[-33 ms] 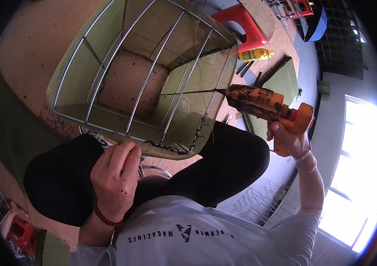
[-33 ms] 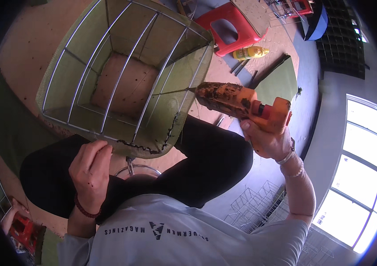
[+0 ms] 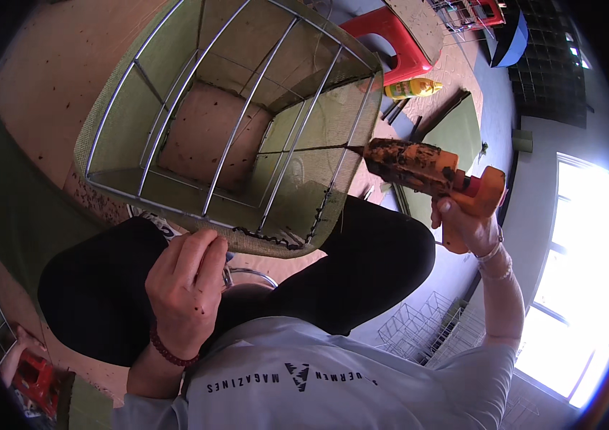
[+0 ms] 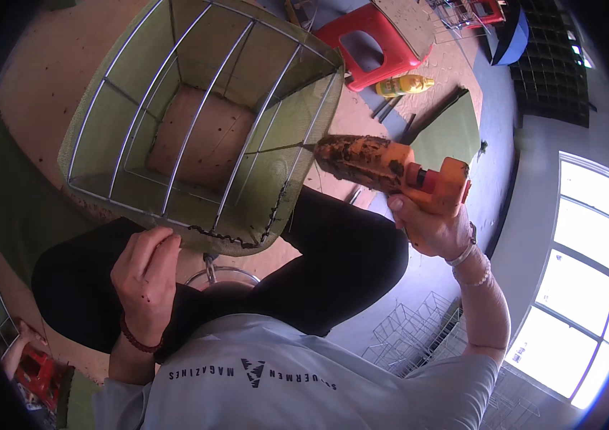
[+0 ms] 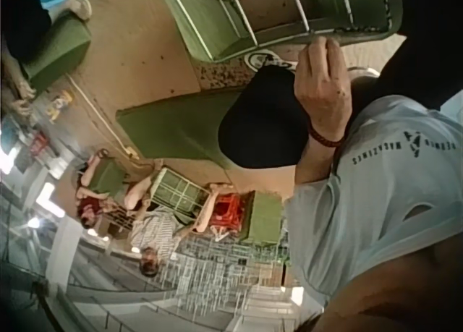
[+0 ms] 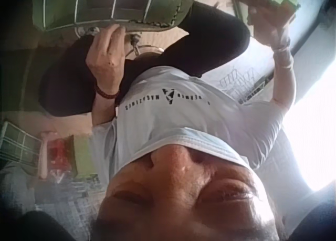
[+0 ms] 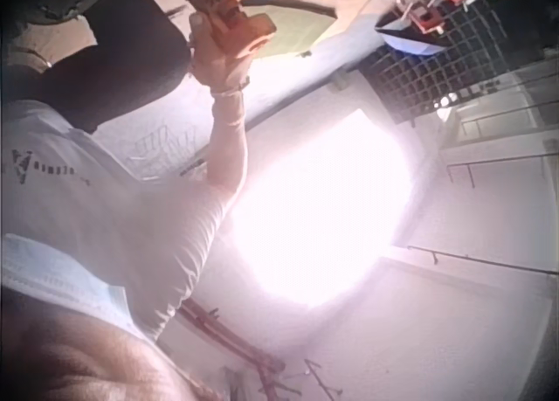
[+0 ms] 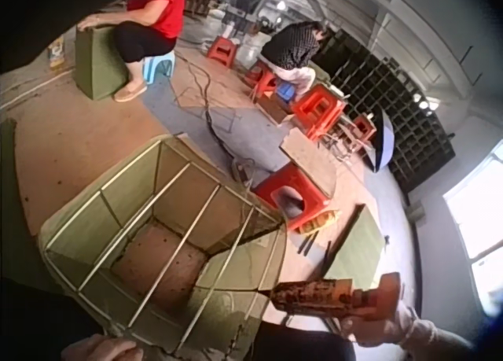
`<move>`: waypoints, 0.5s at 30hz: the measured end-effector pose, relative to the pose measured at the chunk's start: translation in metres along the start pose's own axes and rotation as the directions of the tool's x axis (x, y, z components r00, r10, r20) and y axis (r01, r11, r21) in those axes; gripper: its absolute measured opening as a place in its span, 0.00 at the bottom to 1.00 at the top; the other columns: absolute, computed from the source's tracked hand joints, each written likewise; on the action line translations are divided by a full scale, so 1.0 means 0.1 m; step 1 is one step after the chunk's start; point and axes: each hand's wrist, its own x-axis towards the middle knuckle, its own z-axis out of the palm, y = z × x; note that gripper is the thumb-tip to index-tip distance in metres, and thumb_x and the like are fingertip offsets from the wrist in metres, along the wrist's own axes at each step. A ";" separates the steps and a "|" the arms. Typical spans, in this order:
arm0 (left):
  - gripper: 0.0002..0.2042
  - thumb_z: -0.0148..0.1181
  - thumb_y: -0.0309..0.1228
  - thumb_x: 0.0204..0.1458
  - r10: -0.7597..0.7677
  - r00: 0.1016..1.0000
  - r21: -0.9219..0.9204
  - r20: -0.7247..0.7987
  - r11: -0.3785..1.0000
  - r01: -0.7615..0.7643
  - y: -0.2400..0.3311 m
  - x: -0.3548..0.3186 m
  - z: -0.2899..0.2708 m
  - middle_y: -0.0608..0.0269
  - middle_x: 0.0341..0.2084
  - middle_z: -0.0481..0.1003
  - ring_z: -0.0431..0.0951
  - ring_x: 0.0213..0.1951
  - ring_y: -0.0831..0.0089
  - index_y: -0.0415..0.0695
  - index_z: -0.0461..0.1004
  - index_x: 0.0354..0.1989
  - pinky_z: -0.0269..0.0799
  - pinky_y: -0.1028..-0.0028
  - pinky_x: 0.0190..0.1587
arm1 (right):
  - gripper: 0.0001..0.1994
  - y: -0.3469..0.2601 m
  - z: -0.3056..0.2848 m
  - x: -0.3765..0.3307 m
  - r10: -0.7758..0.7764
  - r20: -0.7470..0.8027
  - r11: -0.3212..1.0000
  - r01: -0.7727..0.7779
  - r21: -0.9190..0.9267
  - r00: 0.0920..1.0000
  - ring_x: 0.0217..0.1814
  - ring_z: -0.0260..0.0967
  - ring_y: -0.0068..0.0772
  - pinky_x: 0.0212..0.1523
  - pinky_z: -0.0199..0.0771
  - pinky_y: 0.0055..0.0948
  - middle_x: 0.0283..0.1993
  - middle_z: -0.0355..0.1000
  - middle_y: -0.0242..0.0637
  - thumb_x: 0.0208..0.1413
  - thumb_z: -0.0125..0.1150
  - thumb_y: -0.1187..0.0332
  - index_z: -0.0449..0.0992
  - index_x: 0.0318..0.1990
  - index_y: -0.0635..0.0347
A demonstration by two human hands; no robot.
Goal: Applying hot glue to a fabric cover and attaching it to a metal wire storage bin frame.
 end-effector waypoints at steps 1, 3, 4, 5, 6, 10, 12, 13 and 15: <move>0.14 0.64 0.17 0.37 0.011 1.000 0.002 -0.006 1.000 -0.011 0.00 0.00 0.00 0.56 0.37 0.75 0.79 0.37 0.60 0.32 0.78 0.37 0.78 0.66 0.35 | 0.09 0.00 -0.01 -0.02 0.032 0.000 0.999 -0.032 -0.040 0.999 0.33 0.71 0.28 0.34 0.77 0.33 0.35 0.71 0.38 0.63 0.58 0.73 0.70 0.47 0.67; 0.15 0.63 0.16 0.36 0.000 1.000 -0.001 0.000 1.000 0.000 0.00 0.00 0.00 0.56 0.37 0.75 0.79 0.37 0.59 0.32 0.78 0.37 0.78 0.66 0.35 | 0.11 0.03 -0.02 -0.05 0.083 -0.029 0.993 -0.086 -0.080 0.996 0.32 0.71 0.28 0.33 0.77 0.32 0.35 0.71 0.38 0.63 0.58 0.72 0.70 0.49 0.67; 0.15 0.63 0.16 0.36 0.012 1.000 0.005 -0.005 1.000 -0.012 0.00 0.00 -0.01 0.55 0.37 0.75 0.79 0.37 0.59 0.32 0.78 0.37 0.78 0.66 0.35 | 0.12 0.04 -0.02 -0.05 0.053 -0.031 0.995 -0.055 -0.080 0.998 0.33 0.71 0.27 0.34 0.77 0.32 0.36 0.71 0.38 0.63 0.58 0.72 0.69 0.50 0.67; 0.15 0.63 0.16 0.36 0.015 1.000 0.010 -0.005 1.000 -0.015 0.00 0.00 0.00 0.55 0.37 0.75 0.79 0.37 0.59 0.32 0.78 0.37 0.78 0.66 0.36 | 0.12 0.06 -0.02 -0.04 0.045 -0.023 0.996 -0.047 -0.076 0.999 0.33 0.71 0.27 0.34 0.77 0.32 0.36 0.71 0.37 0.63 0.59 0.72 0.69 0.51 0.67; 0.15 0.63 0.16 0.35 0.020 1.000 0.013 -0.005 1.000 -0.020 0.00 -0.01 0.00 0.55 0.37 0.75 0.79 0.37 0.59 0.32 0.78 0.37 0.78 0.66 0.36 | 0.13 0.08 -0.02 -0.04 0.046 -0.033 0.996 -0.048 -0.079 0.998 0.33 0.71 0.26 0.34 0.77 0.32 0.36 0.71 0.37 0.63 0.59 0.72 0.69 0.52 0.67; 0.16 0.63 0.16 0.34 0.016 1.000 0.004 -0.008 1.000 -0.016 0.00 -0.01 0.00 0.55 0.38 0.75 0.79 0.37 0.58 0.32 0.77 0.37 0.78 0.65 0.36 | 0.13 0.13 -0.02 -0.04 0.087 -0.022 0.996 -0.087 -0.035 0.996 0.33 0.71 0.25 0.33 0.78 0.31 0.36 0.71 0.36 0.63 0.60 0.71 0.69 0.51 0.66; 0.16 0.63 0.16 0.34 0.007 1.000 0.002 -0.004 1.000 -0.007 0.00 -0.02 0.00 0.55 0.38 0.75 0.79 0.37 0.58 0.32 0.78 0.37 0.78 0.65 0.36 | 0.13 0.14 -0.02 -0.05 0.078 -0.020 0.997 -0.078 -0.003 0.997 0.33 0.71 0.25 0.33 0.78 0.30 0.35 0.71 0.35 0.63 0.61 0.70 0.70 0.51 0.66; 0.16 0.63 0.16 0.34 0.015 1.000 0.003 -0.009 1.000 -0.015 0.00 -0.02 0.00 0.55 0.37 0.75 0.79 0.37 0.58 0.32 0.78 0.37 0.79 0.65 0.36 | 0.13 0.15 -0.02 -0.05 0.050 -0.032 0.997 -0.052 -0.059 0.998 0.32 0.71 0.25 0.33 0.78 0.30 0.35 0.71 0.35 0.63 0.61 0.70 0.70 0.51 0.66; 0.16 0.63 0.16 0.33 0.007 1.000 0.000 -0.005 1.000 -0.007 0.00 -0.02 0.01 0.55 0.37 0.75 0.79 0.37 0.58 0.31 0.78 0.37 0.79 0.65 0.36 | 0.14 0.15 -0.02 -0.06 0.044 -0.057 0.981 -0.053 -0.187 0.997 0.32 0.71 0.25 0.32 0.77 0.29 0.35 0.71 0.35 0.63 0.62 0.69 0.70 0.51 0.66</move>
